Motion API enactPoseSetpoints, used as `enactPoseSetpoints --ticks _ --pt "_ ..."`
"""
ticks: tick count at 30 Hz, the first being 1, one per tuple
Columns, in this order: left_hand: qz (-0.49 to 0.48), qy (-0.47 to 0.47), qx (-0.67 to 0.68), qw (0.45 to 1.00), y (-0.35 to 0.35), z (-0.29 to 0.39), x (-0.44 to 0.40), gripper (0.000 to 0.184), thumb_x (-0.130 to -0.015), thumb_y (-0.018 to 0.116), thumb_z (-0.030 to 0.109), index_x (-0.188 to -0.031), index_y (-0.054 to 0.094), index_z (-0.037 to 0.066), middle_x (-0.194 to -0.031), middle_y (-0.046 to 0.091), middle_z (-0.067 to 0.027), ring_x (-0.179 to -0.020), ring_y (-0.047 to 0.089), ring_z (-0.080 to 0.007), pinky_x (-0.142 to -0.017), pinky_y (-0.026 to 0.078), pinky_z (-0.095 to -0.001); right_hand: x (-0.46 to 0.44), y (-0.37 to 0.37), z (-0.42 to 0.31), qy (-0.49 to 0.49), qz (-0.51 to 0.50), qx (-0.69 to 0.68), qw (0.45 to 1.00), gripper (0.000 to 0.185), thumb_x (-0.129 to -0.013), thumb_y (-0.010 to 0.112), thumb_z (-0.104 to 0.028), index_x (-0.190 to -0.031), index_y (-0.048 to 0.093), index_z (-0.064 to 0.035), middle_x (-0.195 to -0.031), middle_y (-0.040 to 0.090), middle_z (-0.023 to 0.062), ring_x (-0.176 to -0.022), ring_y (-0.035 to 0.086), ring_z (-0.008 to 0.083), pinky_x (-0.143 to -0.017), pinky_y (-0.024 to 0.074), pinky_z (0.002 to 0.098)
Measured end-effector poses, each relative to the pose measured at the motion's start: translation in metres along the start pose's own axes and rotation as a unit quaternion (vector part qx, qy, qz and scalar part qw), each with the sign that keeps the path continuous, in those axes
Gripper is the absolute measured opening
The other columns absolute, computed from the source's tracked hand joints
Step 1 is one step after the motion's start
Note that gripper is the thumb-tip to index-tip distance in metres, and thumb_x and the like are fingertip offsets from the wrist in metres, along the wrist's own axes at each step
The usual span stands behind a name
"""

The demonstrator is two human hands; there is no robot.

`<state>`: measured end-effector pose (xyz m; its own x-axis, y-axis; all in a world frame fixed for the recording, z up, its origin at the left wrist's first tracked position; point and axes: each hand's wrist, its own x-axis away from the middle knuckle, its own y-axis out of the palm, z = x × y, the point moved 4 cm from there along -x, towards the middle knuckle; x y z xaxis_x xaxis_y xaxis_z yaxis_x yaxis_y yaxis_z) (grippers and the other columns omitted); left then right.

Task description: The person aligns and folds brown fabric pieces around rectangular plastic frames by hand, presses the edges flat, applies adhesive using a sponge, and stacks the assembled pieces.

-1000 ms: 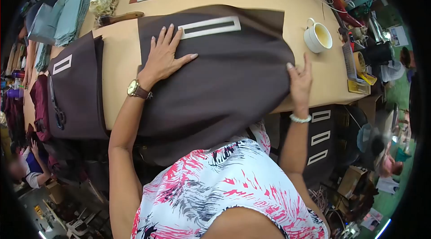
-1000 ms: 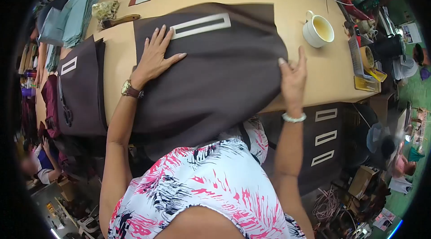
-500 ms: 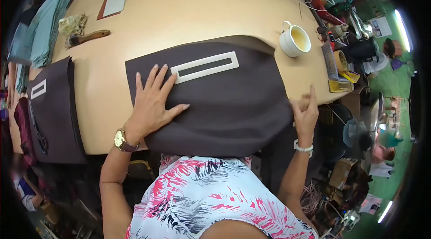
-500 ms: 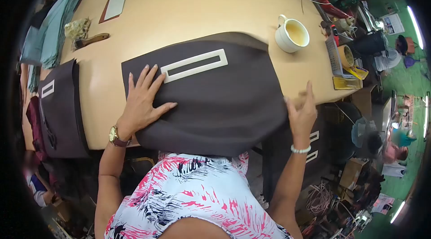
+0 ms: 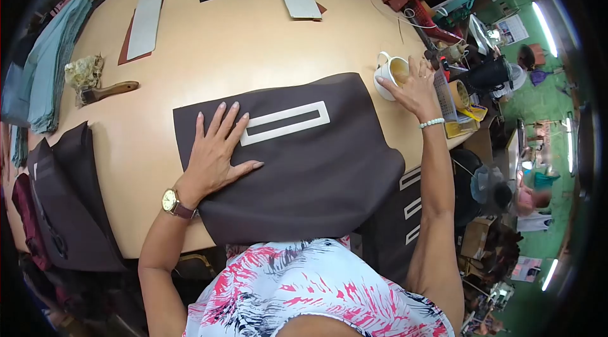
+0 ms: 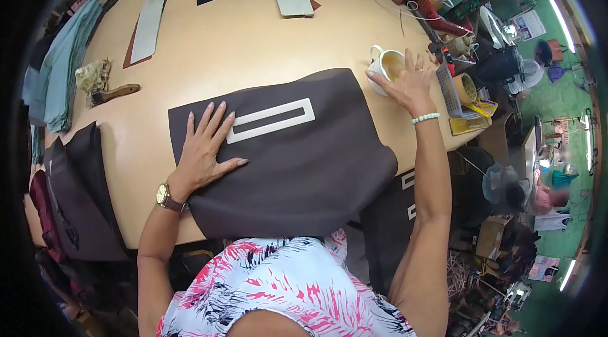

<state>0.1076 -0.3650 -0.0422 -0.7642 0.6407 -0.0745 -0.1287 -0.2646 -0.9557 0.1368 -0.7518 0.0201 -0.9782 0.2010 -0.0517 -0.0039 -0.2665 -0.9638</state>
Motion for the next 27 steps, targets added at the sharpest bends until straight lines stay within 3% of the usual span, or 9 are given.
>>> enactPoseSetpoints --ticks 4,7,10,11,14,18,22,23,27 --pt "0.025 -0.001 0.026 0.999 -0.002 -0.001 0.001 0.079 -0.075 0.063 0.048 -0.137 0.034 0.009 -0.143 0.027 -0.0157 -0.134 0.021 -0.0326 -0.107 0.012 -0.0539 -0.003 -0.011 0.016 -0.01 0.029 -0.091 0.995 0.064 -0.077 0.049 -0.063 -0.1 0.068 -0.0071 -0.138 0.034 0.021 -0.13 0.023 0.0411 -0.104 0.0105 0.0572" --pt "0.054 -0.011 0.041 0.998 -0.002 -0.003 0.004 0.076 -0.075 0.064 0.044 -0.136 0.036 0.008 -0.143 0.028 -0.0153 -0.133 0.023 -0.033 -0.107 0.014 -0.0539 0.011 -0.032 0.036 0.034 0.137 -0.172 0.975 0.041 -0.081 0.055 -0.045 -0.095 0.067 -0.009 -0.139 0.033 0.02 -0.131 0.023 0.0404 -0.104 0.0124 0.057" --pt "0.059 -0.018 0.029 0.998 -0.003 -0.007 0.007 0.073 -0.076 0.065 0.042 -0.135 0.037 0.007 -0.142 0.029 -0.0149 -0.133 0.024 -0.0333 -0.106 0.014 -0.0542 0.028 -0.019 0.036 -0.05 0.107 -0.15 0.982 0.02 -0.078 0.056 -0.02 -0.095 0.063 -0.011 -0.139 0.033 0.0191 -0.131 0.023 0.0405 -0.104 0.0145 0.0578" --pt "0.052 -0.02 0.018 0.998 -0.003 -0.007 0.009 0.073 -0.076 0.065 0.042 -0.134 0.038 0.007 -0.142 0.029 -0.0147 -0.133 0.024 -0.0334 -0.106 0.015 -0.0543 0.038 -0.016 0.034 -0.047 0.067 -0.08 0.993 0.032 -0.07 0.051 -0.003 -0.099 0.061 -0.0131 -0.139 0.033 0.0185 -0.131 0.023 0.0411 -0.103 0.0149 0.0588" --pt "0.023 -0.02 0.005 1.0 -0.007 -0.006 0.015 0.074 -0.076 0.064 0.045 -0.134 0.038 0.007 -0.142 0.029 -0.0146 -0.133 0.023 -0.0338 -0.106 0.015 -0.0548 0.052 -0.014 0.023 -0.013 0.051 -0.083 0.995 0.035 -0.068 0.047 0.003 -0.097 0.061 -0.0123 -0.139 0.032 0.0186 -0.131 0.022 0.0415 -0.103 0.0163 0.0591" --pt "0.017 -0.011 0.005 1.0 -0.007 -0.004 0.016 0.077 -0.075 0.064 0.049 -0.135 0.037 0.008 -0.142 0.029 -0.0146 -0.133 0.023 -0.0343 -0.106 0.015 -0.0555 0.07 -0.04 -0.018 -0.104 0.089 -0.12 0.983 0.036 -0.067 0.045 0.007 -0.094 0.061 -0.009 -0.13 0.042 0.0197 -0.126 0.033 0.0375 -0.101 0.0247 0.0545" --pt "0.023 -0.006 -0.003 1.0 -0.004 -0.005 0.017 0.079 -0.075 0.064 0.051 -0.135 0.036 0.009 -0.143 0.028 -0.0145 -0.133 0.022 -0.0345 -0.105 0.016 -0.0565 0.108 -0.075 -0.1 -0.144 0.112 -0.399 0.898 0.046 -0.065 0.041 0.011 -0.103 0.06 -0.0056 -0.118 0.049 0.0192 -0.104 0.052 0.0343 -0.085 0.0441 0.0355" --pt "0.025 -0.006 -0.003 1.0 -0.003 -0.005 0.017 0.079 -0.075 0.063 0.052 -0.135 0.036 0.009 -0.143 0.028 -0.0144 -0.133 0.022 -0.0343 -0.105 0.016 -0.0571 0.115 -0.069 -0.115 -0.119 0.045 -0.473 0.872 0.047 -0.065 0.04 0.011 -0.105 0.059 -0.0037 -0.116 0.05 0.0189 -0.106 0.051 0.0331 -0.089 0.0421 0.0366" --pt "0.024 -0.007 0.0 1.0 -0.002 -0.005 0.017 0.078 -0.075 0.062 0.052 -0.135 0.037 0.009 -0.143 0.028 -0.0145 -0.133 0.021 -0.0342 -0.105 0.016 -0.0577 0.109 -0.012 -0.131 -0.086 0.029 -0.482 0.871 0.052 -0.067 0.038 0.01 -0.112 0.059 -0.0056 -0.126 0.042 0.0233 -0.117 0.042 0.0371 -0.098 0.0345 0.0386"
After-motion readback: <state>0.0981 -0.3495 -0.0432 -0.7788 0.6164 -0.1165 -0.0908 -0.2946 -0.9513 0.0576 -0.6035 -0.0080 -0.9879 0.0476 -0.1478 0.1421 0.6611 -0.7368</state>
